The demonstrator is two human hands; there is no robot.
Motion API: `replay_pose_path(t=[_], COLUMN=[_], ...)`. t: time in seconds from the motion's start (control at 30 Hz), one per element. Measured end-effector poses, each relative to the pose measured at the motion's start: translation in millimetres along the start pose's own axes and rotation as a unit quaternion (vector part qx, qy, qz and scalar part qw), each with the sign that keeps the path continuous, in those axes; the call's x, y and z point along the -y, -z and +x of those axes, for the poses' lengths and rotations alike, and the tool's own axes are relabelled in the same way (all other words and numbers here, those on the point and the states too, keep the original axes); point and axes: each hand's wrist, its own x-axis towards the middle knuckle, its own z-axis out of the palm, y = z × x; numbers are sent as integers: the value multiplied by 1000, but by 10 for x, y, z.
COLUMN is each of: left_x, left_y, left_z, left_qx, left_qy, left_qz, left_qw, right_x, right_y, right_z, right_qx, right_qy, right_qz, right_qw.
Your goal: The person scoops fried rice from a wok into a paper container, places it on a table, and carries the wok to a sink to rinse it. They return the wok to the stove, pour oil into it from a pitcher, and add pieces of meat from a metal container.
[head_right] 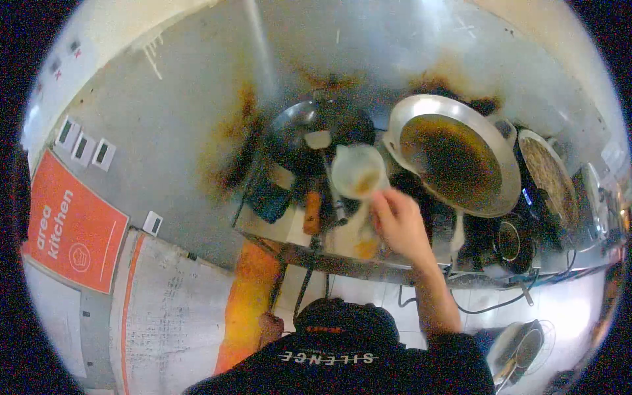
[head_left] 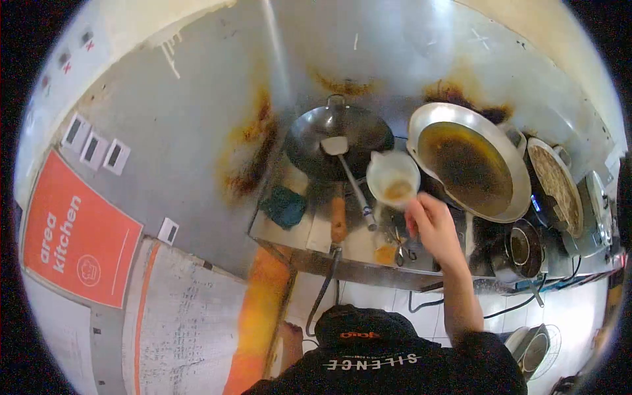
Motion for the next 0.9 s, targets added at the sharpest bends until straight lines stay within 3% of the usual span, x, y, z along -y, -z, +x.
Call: replay_pose_path(t=[0.07,0.13,0.2,0.43,0.5,0.6,0.67,0.77,0.83,0.9], left_x=[-14,-28,-79,-545,-664,-782,-812,-775,-647,-665], left_y=[514,978,1329,1898,1960,2032,2076,2114,2163,2252], left_z=[118,294,530,1236,1325,1420,1440,1425,1426,1304], left_qx=[-25,-51,-76,-104,-98,-71,-23,182,328,173], left_qy=[17,16,4,-76,-88,-93,-86,-65,-50,-49], left_qz=[-25,-38,-45,-52,-53,-47,-47,-91,-134,-132], left_qw=[999,998,996,990,990,992,995,977,934,975], right_x=[93,148,-139,-544,-291,-100,78,242,310,410], right_y=[-282,-557,-873,-1101,-1056,-932,-885,-852,-851,-853], right_z=[456,873,1349,2489,2551,2761,2824,2964,3077,3104], right_qx=[-4,-23,-57,-78,-77,-56,-60,-85,-104,-108], right_qy=[77,146,226,213,189,272,262,232,227,231], right_qz=[-52,-187,-244,-376,-395,-439,-471,-442,-419,-421], right_qw=[996,971,941,898,896,855,840,862,873,871])
